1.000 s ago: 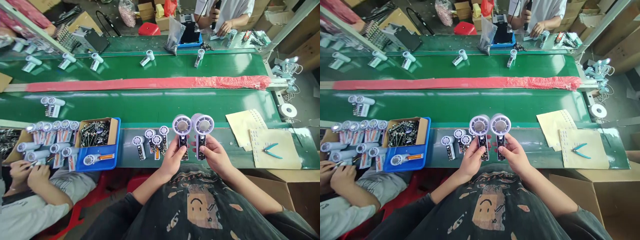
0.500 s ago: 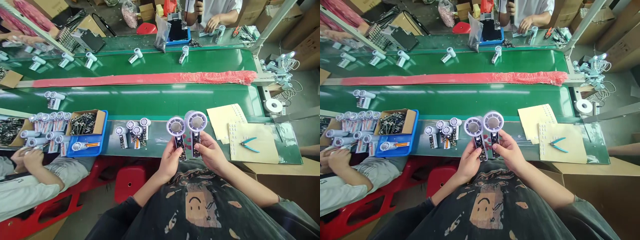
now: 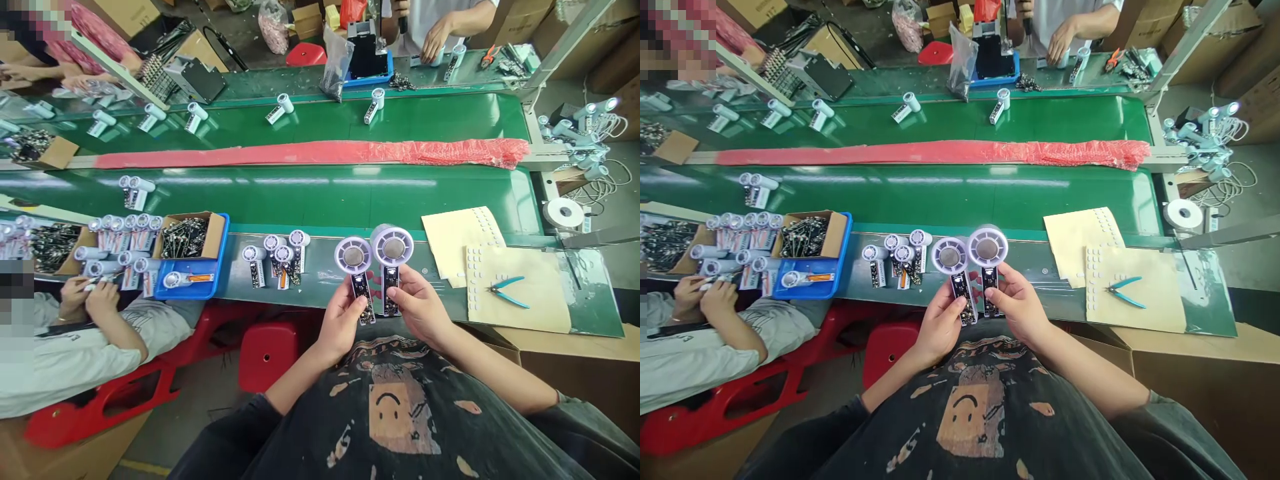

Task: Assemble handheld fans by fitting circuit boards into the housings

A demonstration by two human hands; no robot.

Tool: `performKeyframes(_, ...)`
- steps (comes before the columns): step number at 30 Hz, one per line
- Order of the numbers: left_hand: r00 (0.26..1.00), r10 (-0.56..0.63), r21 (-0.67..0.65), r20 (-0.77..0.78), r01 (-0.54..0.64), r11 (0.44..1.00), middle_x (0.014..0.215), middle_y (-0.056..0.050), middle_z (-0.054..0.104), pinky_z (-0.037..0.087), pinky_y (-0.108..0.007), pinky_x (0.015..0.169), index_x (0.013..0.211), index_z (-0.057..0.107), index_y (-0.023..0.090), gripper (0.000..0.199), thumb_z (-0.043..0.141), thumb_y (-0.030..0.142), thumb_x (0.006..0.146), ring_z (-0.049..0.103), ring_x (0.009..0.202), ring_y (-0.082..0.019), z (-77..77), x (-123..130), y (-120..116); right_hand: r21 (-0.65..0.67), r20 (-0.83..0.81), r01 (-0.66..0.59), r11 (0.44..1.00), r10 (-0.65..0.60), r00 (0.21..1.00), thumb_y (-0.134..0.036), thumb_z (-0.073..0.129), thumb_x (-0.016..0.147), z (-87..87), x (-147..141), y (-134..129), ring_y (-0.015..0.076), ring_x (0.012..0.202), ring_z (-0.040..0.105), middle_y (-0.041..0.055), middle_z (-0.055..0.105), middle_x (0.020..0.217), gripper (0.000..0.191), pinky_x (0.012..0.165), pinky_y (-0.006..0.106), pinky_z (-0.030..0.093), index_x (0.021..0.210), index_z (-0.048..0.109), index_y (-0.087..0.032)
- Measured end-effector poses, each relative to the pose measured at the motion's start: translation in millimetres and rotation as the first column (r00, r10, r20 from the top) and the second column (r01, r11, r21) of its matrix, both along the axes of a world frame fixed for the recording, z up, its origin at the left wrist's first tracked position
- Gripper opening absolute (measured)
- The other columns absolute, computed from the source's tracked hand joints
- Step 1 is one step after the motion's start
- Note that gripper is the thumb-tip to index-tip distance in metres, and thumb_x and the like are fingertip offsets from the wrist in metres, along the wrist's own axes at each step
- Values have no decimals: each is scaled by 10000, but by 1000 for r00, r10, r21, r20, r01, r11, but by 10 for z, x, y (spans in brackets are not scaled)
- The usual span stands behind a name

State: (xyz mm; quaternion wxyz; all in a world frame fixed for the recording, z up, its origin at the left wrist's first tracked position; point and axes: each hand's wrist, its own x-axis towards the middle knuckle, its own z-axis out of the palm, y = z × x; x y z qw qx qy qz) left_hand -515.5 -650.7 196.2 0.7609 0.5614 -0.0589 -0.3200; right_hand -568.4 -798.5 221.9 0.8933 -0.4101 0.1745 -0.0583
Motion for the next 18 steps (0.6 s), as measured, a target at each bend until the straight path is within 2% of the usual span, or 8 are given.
performKeyframes(8, 998, -53, -32, -29, 52, 998, 1319, -86, 631, 413, -418, 1111, 1281, 609, 224, 457, 685, 407, 869, 568, 1250, -270, -33, 338, 309, -36, 2, 24, 999, -24, 1000, -308, 805, 752, -19, 285, 318, 214, 1109, 637, 27, 677, 1228, 418, 1074, 435, 437, 1150, 677, -288)
performKeyframes(13, 993, -118, -12, -27, 118, 993, 1304, -110, 638, 440, -409, 1076, 1253, 608, 197, 497, 695, 472, 848, 575, 1235, -282, 8, 606, 451, -64, -84, 70, 996, -75, 994, -372, 833, 714, -2, 469, 521, 223, 1065, 656, 25, 708, 1156, 446, 1069, 452, 443, 1123, 676, -288)
performKeyframes(18, 982, -189, -5, 2, 189, 982, 1363, -118, 595, 405, -418, 1104, 1296, 582, 198, 529, 675, 484, 861, 534, 1282, -286, 26, 834, 580, -98, -106, 91, 991, -101, 989, -441, 846, 678, 46, 636, 672, 247, 1069, 653, 36, 716, 1135, 495, 1075, 479, 439, 1113, 674, -277)
